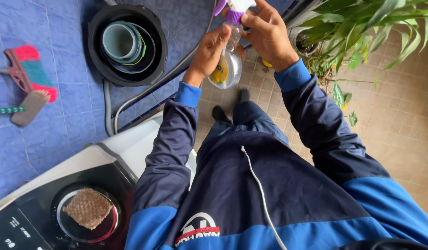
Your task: Sweep the floor with a broom and dustpan, then organize and prepare cleaning spray bottles.
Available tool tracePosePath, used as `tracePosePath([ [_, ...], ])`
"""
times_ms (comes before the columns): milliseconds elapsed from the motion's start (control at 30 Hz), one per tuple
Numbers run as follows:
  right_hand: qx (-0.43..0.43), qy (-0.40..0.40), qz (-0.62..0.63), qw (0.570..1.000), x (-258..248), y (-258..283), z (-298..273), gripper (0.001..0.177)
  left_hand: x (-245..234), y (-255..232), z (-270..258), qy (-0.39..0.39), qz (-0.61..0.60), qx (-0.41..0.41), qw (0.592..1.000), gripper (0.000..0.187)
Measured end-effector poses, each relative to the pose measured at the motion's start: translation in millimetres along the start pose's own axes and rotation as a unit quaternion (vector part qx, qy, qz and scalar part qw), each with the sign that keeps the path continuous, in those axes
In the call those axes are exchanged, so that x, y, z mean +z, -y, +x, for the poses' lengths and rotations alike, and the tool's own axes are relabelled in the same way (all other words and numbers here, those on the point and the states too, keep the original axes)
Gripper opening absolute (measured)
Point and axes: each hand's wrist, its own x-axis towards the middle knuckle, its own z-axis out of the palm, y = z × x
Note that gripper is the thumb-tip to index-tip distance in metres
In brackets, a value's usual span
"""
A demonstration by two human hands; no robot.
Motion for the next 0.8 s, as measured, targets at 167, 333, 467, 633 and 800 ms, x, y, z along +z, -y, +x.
tracePosePath([
  [167, -0.029, 0.001, -0.071, 0.997, -50.9, -13.8, 52.8, 0.052, -28.6, 16.7, 44.5, -0.017, 0.011, 0.005, 1.000, 0.065],
  [333, -0.011, -0.022, -0.034, 0.999, -72.8, 11.5, 110.9, 0.051, -53.5, 10.9, 100.3, -0.039, -0.010, -0.001, 0.999, 0.067],
  [467, 0.010, 0.000, -0.047, 0.999, -74.9, 46.5, 148.6, 0.069, -70.8, 20.6, 143.8, -0.036, 0.024, 0.006, 0.999, 0.070],
  [633, 0.034, 0.034, -0.031, 0.998, -123.2, 55.6, 204.4, 0.071, -92.4, 16.4, 191.7, -0.041, -0.036, -0.007, 0.998, 0.072],
  [800, 0.032, 0.034, -0.150, 0.988, -146.1, 58.2, 241.3, 0.073, -112.3, 30.4, 225.9, -0.048, -0.050, -0.010, 0.998, 0.072],
])
